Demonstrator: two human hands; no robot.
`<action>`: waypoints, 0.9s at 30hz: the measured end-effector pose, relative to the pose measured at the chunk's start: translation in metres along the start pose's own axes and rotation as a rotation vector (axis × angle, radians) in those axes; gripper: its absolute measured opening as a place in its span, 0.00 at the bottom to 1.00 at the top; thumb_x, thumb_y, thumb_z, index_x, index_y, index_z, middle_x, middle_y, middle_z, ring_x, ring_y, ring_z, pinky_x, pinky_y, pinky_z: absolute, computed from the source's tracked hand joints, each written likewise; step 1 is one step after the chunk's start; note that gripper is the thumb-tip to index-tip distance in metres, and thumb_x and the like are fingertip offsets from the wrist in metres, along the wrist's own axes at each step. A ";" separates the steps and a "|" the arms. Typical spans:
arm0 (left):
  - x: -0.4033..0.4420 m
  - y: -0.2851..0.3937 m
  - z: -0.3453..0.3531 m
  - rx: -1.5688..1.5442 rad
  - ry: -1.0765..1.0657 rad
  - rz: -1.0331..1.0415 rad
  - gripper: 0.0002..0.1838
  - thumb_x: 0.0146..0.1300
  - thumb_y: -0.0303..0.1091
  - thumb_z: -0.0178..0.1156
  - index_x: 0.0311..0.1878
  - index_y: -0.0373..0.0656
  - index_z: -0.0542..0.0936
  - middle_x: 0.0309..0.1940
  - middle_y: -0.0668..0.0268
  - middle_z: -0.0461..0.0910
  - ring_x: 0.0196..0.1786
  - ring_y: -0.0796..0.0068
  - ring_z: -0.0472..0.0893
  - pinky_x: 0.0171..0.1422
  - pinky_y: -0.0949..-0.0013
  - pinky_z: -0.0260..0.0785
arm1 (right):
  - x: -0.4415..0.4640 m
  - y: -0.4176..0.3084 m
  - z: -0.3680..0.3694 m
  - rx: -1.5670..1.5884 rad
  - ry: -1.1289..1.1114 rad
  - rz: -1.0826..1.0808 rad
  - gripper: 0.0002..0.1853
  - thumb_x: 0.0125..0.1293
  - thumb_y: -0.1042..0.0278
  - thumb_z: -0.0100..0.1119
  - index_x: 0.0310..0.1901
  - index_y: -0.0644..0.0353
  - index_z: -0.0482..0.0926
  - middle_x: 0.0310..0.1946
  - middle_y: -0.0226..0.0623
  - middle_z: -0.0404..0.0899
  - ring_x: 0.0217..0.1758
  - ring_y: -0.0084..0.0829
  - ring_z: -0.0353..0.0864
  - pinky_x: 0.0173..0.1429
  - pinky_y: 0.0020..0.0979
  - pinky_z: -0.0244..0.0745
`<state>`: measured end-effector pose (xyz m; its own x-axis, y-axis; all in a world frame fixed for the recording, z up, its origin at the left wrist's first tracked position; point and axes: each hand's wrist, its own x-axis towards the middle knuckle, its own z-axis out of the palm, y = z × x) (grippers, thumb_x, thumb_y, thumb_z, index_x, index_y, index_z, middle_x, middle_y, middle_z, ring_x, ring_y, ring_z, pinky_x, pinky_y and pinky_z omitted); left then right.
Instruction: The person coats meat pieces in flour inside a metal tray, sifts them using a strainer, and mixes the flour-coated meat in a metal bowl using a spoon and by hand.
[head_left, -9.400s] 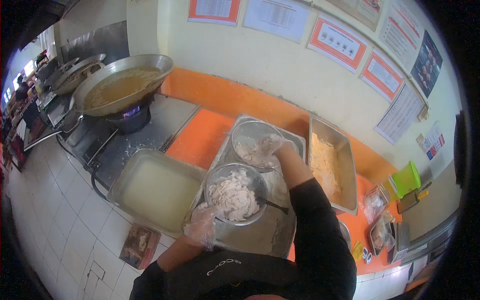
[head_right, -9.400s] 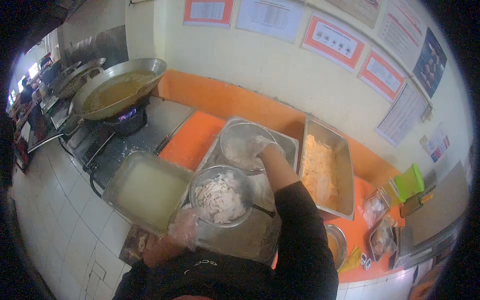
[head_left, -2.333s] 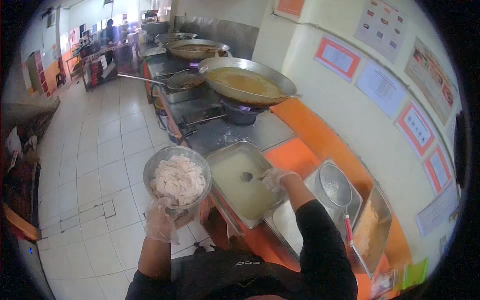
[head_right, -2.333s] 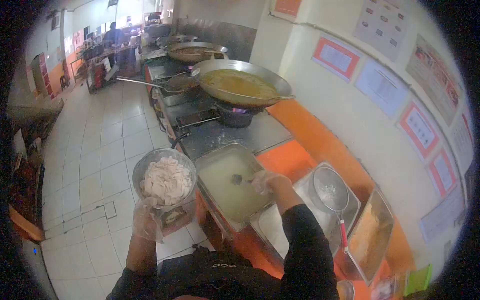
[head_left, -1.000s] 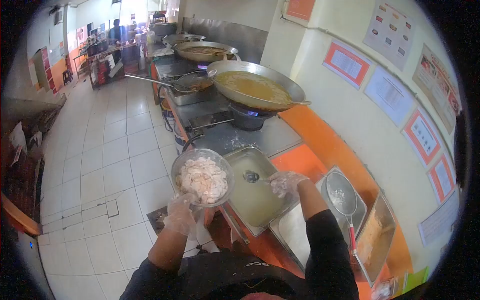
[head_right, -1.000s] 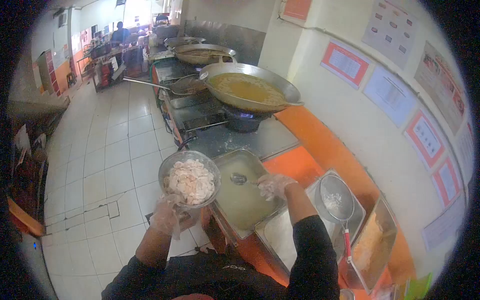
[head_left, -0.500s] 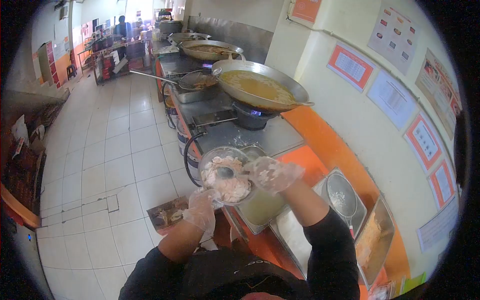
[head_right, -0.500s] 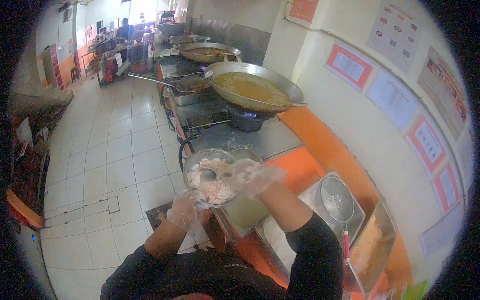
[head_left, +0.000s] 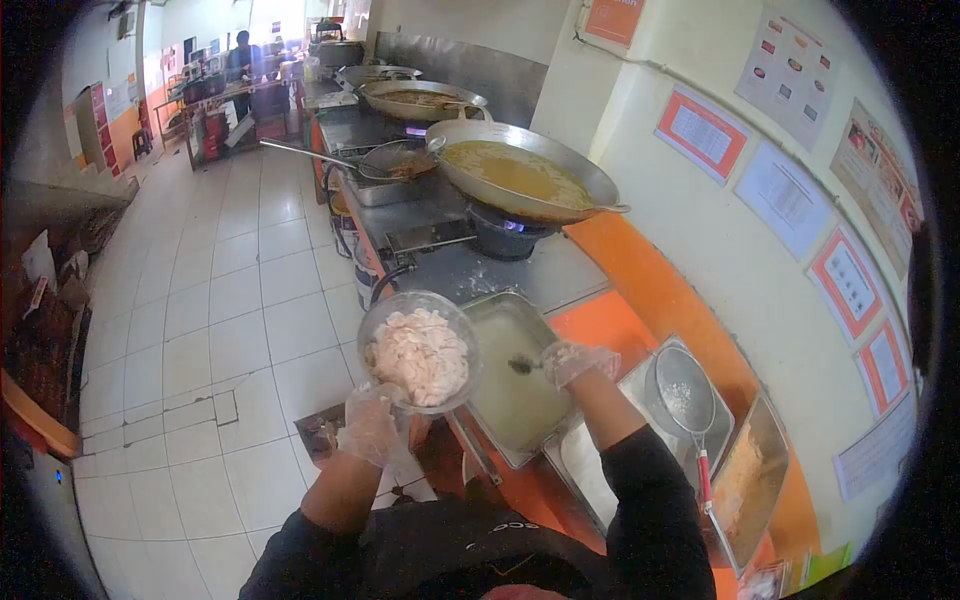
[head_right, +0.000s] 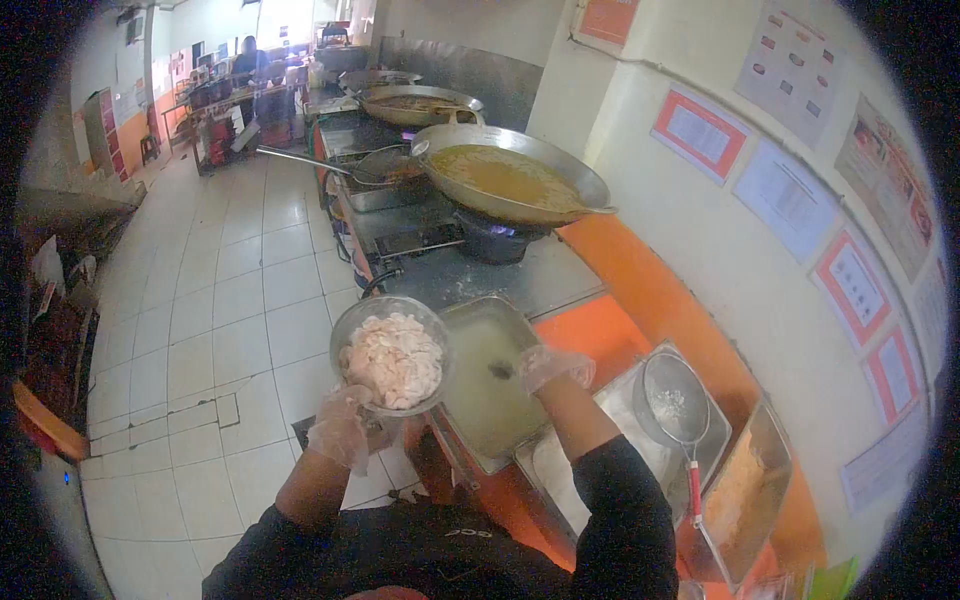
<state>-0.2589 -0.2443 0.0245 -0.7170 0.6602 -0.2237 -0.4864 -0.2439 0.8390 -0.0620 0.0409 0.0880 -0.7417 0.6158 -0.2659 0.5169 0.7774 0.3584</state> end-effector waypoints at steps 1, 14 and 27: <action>0.019 -0.028 -0.023 0.137 -0.051 0.202 0.09 0.52 0.27 0.50 0.38 0.43 0.73 0.34 0.63 0.75 0.33 0.72 0.76 0.33 0.73 0.69 | 0.005 0.002 0.020 0.095 0.015 0.051 0.12 0.53 0.62 0.49 0.37 0.53 0.79 0.42 0.31 0.77 0.46 0.29 0.75 0.47 0.28 0.70; -0.009 0.019 0.013 -0.250 0.147 -0.136 0.09 0.52 0.24 0.52 0.38 0.36 0.72 0.35 0.60 0.74 0.34 0.67 0.76 0.37 0.68 0.72 | -0.067 0.005 -0.091 1.173 -0.316 -0.127 0.15 0.58 0.65 0.49 0.47 0.56 0.74 0.40 0.31 0.76 0.42 0.26 0.75 0.45 0.27 0.69; -0.014 0.014 0.024 -0.325 -0.005 -0.200 0.22 0.46 0.24 0.52 0.50 0.41 0.67 0.43 0.59 0.71 0.42 0.62 0.74 0.41 0.58 0.70 | -0.056 -0.060 -0.098 0.292 0.420 -0.217 0.09 0.58 0.65 0.47 0.36 0.57 0.75 0.31 0.30 0.76 0.37 0.28 0.75 0.40 0.26 0.69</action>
<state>-0.2431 -0.2398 0.0511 -0.5899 0.7210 -0.3636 -0.7500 -0.3224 0.5776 -0.0928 -0.0529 0.1689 -0.9200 0.3800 0.0956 0.3861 0.9207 0.0562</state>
